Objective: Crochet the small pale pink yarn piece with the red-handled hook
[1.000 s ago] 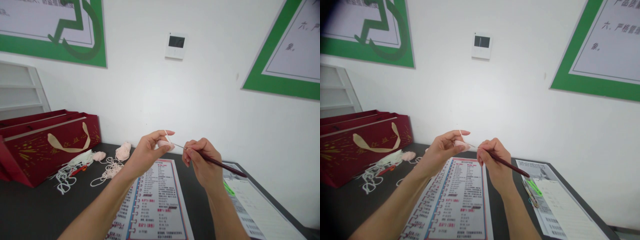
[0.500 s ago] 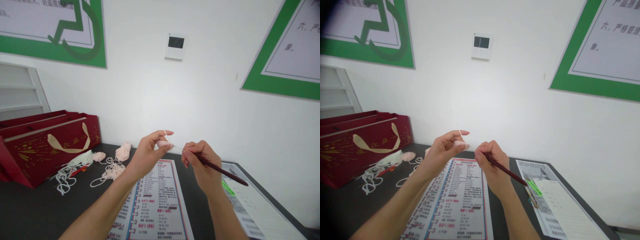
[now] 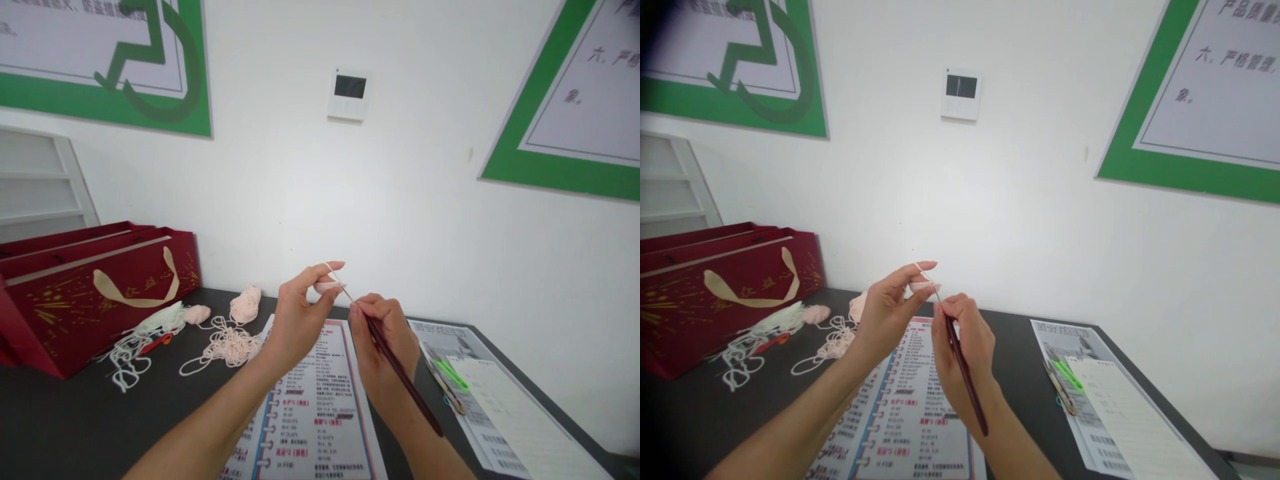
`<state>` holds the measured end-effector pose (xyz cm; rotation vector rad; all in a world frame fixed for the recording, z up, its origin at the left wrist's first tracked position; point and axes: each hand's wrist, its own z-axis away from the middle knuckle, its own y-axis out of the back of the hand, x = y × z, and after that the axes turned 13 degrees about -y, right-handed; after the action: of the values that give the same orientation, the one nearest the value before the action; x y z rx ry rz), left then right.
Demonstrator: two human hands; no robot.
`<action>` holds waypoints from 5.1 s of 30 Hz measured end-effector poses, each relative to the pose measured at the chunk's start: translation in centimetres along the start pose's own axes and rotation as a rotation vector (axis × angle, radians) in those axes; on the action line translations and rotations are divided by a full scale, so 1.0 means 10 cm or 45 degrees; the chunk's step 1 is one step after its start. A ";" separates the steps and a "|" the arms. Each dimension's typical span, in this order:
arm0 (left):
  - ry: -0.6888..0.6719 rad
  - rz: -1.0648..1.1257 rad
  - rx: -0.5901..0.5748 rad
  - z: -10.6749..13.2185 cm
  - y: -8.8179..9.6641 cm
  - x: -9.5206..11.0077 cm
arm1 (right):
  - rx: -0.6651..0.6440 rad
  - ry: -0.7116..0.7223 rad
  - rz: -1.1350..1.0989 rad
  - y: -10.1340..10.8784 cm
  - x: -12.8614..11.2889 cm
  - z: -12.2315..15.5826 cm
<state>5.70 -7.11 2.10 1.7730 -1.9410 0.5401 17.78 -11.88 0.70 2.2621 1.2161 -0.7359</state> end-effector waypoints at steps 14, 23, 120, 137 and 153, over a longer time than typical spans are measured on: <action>0.347 0.456 -0.069 -0.03 -0.05 -0.01 | -0.265 0.556 0.115 0.11 0.37 -0.31; 0.424 0.497 0.016 -0.07 0.01 -0.04 | -0.049 0.711 0.521 -0.07 0.36 -0.16; 0.035 0.105 0.024 0.12 -0.17 0.06 | 0.001 0.322 0.199 0.02 0.19 -0.14; 0.598 0.759 -0.071 -0.08 0.02 0.03 | 0.051 0.870 0.469 -0.04 0.39 -0.23; -0.047 -0.111 -0.081 -0.06 0.11 0.04 | -0.227 -0.622 -0.765 0.06 0.01 -0.19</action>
<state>4.66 -6.96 2.86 1.8291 -1.8741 0.4146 18.78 -10.90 2.13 1.4392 1.6274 -1.2461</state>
